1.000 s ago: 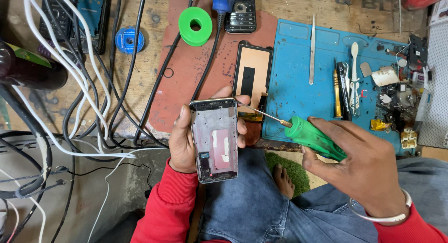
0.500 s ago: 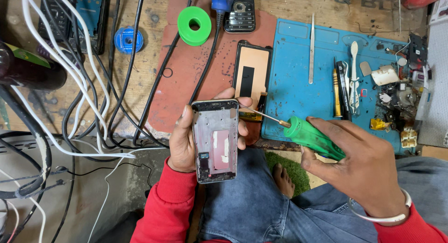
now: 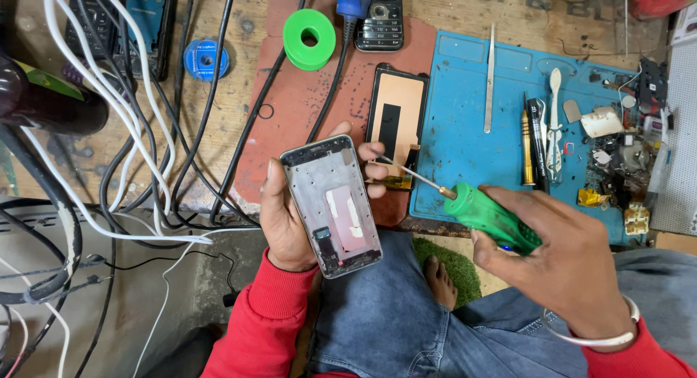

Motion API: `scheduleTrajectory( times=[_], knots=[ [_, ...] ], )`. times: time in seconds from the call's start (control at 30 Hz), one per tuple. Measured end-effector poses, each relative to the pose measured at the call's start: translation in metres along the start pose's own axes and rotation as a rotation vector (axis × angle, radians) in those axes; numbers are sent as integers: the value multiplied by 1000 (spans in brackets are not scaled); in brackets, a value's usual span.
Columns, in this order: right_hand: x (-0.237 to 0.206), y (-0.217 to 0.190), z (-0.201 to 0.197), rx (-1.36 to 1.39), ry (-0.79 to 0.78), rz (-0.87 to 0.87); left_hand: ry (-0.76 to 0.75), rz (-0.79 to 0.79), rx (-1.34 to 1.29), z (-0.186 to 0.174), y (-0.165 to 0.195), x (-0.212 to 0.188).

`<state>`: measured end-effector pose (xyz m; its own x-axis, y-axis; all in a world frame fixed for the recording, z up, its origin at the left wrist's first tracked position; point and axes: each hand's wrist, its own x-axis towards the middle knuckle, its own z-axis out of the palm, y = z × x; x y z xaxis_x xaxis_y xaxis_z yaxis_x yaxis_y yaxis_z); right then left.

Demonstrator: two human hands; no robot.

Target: The person sits on the floor at a repair bench holding a disassembled phone frame on their lap and uses a green electric screwdriver to unscrew screws from the phone housing, repositioning the frame repeatedly to reach different screws.

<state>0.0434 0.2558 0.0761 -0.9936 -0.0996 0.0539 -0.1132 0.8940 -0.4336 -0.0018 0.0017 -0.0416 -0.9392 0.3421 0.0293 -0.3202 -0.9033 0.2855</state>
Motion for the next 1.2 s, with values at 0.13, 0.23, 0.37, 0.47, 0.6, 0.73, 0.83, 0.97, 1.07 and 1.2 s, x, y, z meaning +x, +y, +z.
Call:
scheduleTrajectory(
  times=[0.13, 0.23, 0.37, 0.47, 0.6, 0.73, 0.83, 0.97, 1.07, 1.2],
  knots=[
    [-2, -3, 12, 87, -3, -98, 31, 78, 28, 0, -3, 2],
    [-3, -6, 21, 112, -30, -96, 26, 85, 15, 0, -5, 0],
    [-4, -6, 19, 119, -46, -55, 5, 79, 24, -3, -4, -2],
    [-3, -7, 19, 125, -25, -93, -9, 88, 4, -4, -4, -3],
    [-3, -10, 17, 114, -48, -32, 38, 88, -15, -4, -6, -2],
    [-3, -11, 17, 129, -47, -31, 10, 88, -37, -4, -6, -3],
    [-3, -11, 16, 131, -69, 28, 29, 86, -19, -5, -5, -3],
    [-3, -11, 16, 127, -60, 21, 16, 93, 0, -5, -5, -2],
    [-3, -11, 16, 129, -48, -7, 14, 89, -7, -5, -5, -2],
    [-3, -12, 16, 113, -62, 21, 31, 87, 6, -5, -5, -2]
  ],
)
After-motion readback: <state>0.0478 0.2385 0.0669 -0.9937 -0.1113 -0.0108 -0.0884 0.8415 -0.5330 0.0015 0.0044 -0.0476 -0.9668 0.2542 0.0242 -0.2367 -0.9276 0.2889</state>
